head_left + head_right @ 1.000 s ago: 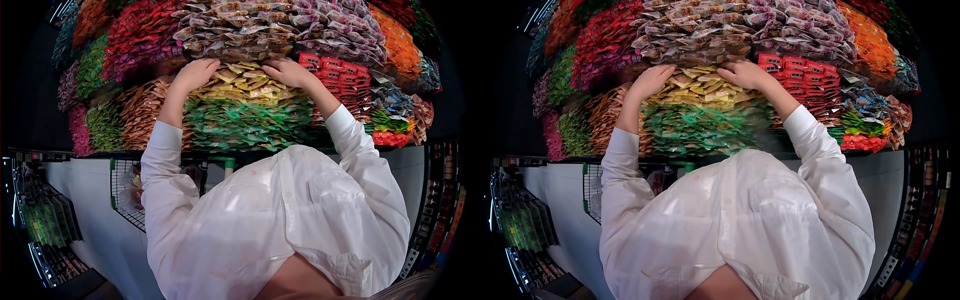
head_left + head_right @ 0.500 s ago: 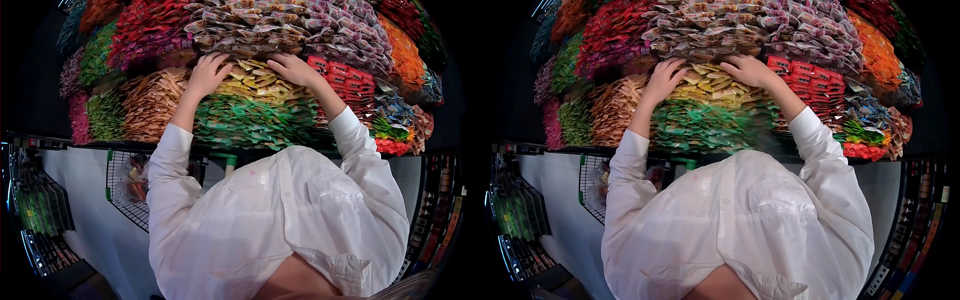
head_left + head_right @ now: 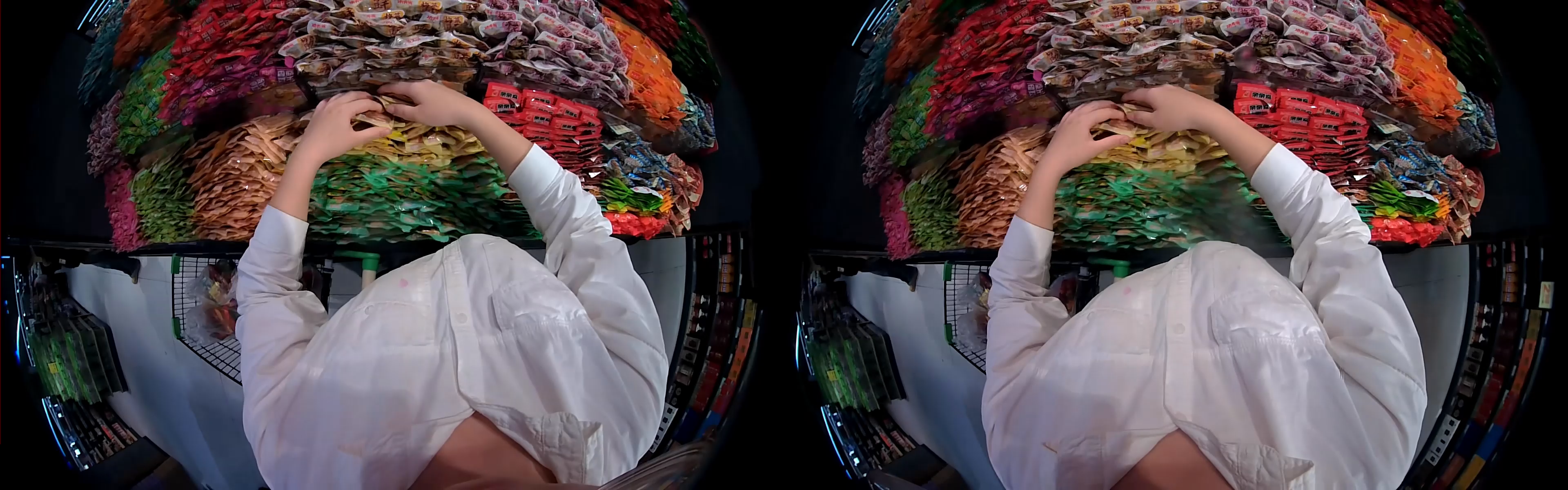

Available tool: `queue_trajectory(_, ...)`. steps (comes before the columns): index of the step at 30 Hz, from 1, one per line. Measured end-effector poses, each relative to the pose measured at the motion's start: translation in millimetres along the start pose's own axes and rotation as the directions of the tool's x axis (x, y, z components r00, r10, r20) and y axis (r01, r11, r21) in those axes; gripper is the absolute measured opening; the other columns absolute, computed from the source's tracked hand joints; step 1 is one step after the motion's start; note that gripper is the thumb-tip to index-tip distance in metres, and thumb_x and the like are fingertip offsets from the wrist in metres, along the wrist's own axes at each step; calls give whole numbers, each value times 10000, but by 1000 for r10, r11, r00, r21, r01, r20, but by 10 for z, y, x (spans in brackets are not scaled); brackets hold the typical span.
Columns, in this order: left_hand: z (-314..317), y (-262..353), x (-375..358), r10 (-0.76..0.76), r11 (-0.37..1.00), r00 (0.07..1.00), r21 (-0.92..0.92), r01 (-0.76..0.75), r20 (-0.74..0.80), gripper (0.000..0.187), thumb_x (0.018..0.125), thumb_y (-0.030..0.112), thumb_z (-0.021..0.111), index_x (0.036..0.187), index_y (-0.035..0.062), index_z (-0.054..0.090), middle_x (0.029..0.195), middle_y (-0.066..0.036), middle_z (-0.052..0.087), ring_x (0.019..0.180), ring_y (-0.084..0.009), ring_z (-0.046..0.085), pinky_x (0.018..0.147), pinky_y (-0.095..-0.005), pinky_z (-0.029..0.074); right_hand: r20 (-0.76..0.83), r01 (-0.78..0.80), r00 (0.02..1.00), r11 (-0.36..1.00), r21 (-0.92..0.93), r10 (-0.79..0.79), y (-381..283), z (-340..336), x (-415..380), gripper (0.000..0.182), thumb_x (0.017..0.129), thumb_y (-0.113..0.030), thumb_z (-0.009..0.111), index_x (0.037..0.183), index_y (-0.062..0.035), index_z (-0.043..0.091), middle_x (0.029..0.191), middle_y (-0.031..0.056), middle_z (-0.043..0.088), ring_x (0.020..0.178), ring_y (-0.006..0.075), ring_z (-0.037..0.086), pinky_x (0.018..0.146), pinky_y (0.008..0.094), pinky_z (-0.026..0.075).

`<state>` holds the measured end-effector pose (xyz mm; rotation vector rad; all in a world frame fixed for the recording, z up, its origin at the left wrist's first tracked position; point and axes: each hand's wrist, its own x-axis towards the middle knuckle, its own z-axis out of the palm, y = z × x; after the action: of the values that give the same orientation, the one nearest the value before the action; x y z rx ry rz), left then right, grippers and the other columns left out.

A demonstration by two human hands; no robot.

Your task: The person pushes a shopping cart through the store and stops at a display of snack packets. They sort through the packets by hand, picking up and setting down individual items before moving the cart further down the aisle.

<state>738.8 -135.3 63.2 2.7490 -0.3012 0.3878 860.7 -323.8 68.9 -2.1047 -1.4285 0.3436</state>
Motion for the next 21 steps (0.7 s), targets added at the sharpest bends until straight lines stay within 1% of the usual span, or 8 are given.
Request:
queue_trajectory(3, 5, -59, -32, -15, 997, 999, -81, 17, 32, 406, 799, 425, 670, 1108, 162, 679, 1210, -88, 604, 1133, -258, 556, 947, -405, 427, -16, -48, 999, 992, 117, 51, 123, 23, 75, 426, 940, -369, 491, 1265, -105, 567, 1224, 156, 600, 1105, 348, 574, 945, 390, 450)
queue_trajectory(5, 38, 1, 0, -72, 989, 997, -130, 73, 7, 342, 801, 397, 675, 1035, 151, 713, 1171, -93, 624, 1095, -264, 579, 913, -396, 461, -20, -60, 998, 989, 136, 64, 187, 52, 92, 400, 961, -367, 451, 1245, -121, 587, 1225, 146, 603, 1112, 344, 571, 955, 387, 444)
queue_trajectory(7, 100, 65, 33, -168, 985, 983, -61, 163, -76, 307, 796, 400, 678, 946, 139, 739, 1094, -84, 655, 1049, -259, 600, 874, -390, 478, -28, -71, 997, 989, 131, 75, 164, 49, 61, 427, 969, -393, 423, 1251, -116, 583, 1239, 139, 597, 1127, 335, 564, 966, 382, 436)
queue_trajectory(11, 241, 236, 106, -132, 990, 982, 40, 138, -134, 251, 806, 356, 681, 914, 140, 748, 1047, -76, 670, 1002, -265, 617, 836, -376, 491, -11, -76, 997, 989, 125, 78, 228, 39, 117, 459, 972, -424, 402, 1266, -117, 574, 1265, 132, 583, 1154, 326, 549, 984, 373, 423)
queue_trajectory(13, 237, 339, 164, -290, 931, 949, 197, 309, -121, 266, 798, 387, 679, 895, 149, 748, 1014, -61, 676, 1004, -267, 610, 831, -390, 479, 2, -78, 997, 987, 138, 79, 243, 29, 144, 476, 969, -438, 404, 1276, -114, 569, 1299, 126, 562, 1178, 319, 533, 1002, 363, 408)
queue_trajectory(14, 219, 389, 206, -376, 898, 923, 211, 386, -86, 268, 801, 394, 672, 891, 152, 745, 1076, -65, 665, 1036, -265, 599, 868, -412, 457, 34, -118, 993, 983, 141, 114, 242, 34, 155, 492, 970, -451, 396, 1288, -112, 559, 1317, 122, 550, 1201, 312, 517, 1014, 356, 395)
queue_trajectory(19, 171, 193, 120, -262, 943, 961, 190, 274, -87, 261, 804, 339, 681, 946, 125, 728, 1187, -79, 624, 1048, -276, 596, 897, -430, 450, 63, -114, 992, 984, 133, 107, 232, 14, 125, 506, 985, -459, 405, 1327, -105, 523, 1331, 110, 542, 1214, 272, 518, 1008, 346, 399)
queue_trajectory(21, 88, 92, 57, -286, 925, 952, -290, 246, -106, 239, 787, 275, 716, 931, 84, 710, 1156, -89, 631, 1024, -283, 606, 894, -402, 465, 70, -113, 992, 987, 113, 105, 260, 53, 124, 511, 984, -463, 402, 1340, -113, 512, 1353, 104, 523, 1222, 268, 511, 1009, 353, 399)
